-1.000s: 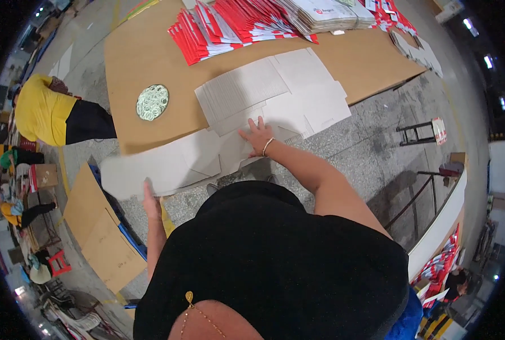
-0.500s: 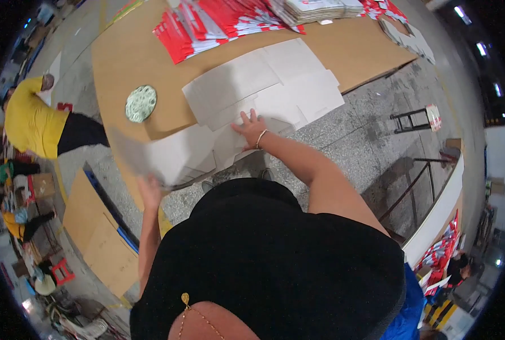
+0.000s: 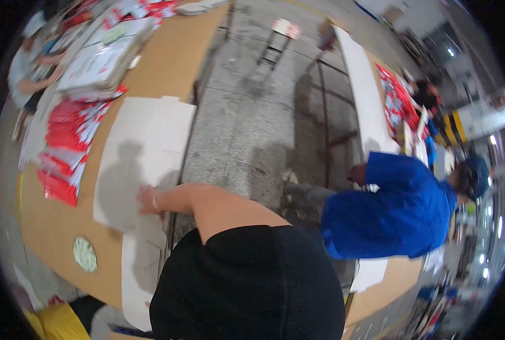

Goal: Collecting cardboard templates from a pallet and stacking them on a work table.

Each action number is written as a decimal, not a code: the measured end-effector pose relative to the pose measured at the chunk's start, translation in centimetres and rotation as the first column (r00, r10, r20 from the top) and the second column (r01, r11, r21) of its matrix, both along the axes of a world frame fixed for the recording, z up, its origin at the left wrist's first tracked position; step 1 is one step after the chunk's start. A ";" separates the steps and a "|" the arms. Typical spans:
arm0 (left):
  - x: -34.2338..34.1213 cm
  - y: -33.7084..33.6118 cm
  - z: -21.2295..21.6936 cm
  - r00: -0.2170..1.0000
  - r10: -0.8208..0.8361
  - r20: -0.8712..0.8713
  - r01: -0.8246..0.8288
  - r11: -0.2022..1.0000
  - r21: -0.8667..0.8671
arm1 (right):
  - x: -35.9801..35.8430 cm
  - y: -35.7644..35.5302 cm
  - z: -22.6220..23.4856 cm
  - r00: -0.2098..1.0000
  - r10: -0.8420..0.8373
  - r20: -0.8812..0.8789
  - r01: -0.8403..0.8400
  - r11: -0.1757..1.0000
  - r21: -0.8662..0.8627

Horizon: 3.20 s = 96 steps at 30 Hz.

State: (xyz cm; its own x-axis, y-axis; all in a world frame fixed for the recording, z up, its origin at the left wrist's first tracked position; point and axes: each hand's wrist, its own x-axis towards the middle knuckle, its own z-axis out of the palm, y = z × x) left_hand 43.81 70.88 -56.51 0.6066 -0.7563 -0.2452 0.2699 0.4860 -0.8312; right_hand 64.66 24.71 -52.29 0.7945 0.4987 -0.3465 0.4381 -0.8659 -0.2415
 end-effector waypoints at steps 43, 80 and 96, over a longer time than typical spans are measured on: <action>4.3 -9.3 4.2 0.917 -0.030 -0.399 -0.333 -0.611 -0.719 | -0.7 0.9 3.0 1.000 0.023 0.007 -0.022 0.991 -0.130; -1.6 -5.2 5.3 0.994 -0.046 -0.098 -0.009 -0.936 0.351 | -1.9 0.8 5.9 0.988 0.149 0.047 -0.140 0.977 -0.162; -3.8 -1.8 4.6 0.914 -0.247 -0.322 -0.135 -0.934 0.331 | -1.6 0.7 5.6 0.982 0.185 0.040 -0.176 0.970 -0.170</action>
State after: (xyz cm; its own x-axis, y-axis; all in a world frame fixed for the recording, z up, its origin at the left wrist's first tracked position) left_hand 40.01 69.04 -51.88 0.7506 0.6201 -0.2280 0.4987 -0.3055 0.8112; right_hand 63.04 25.39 -46.67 0.7169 0.5749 -0.3944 0.5992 -0.7973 -0.0731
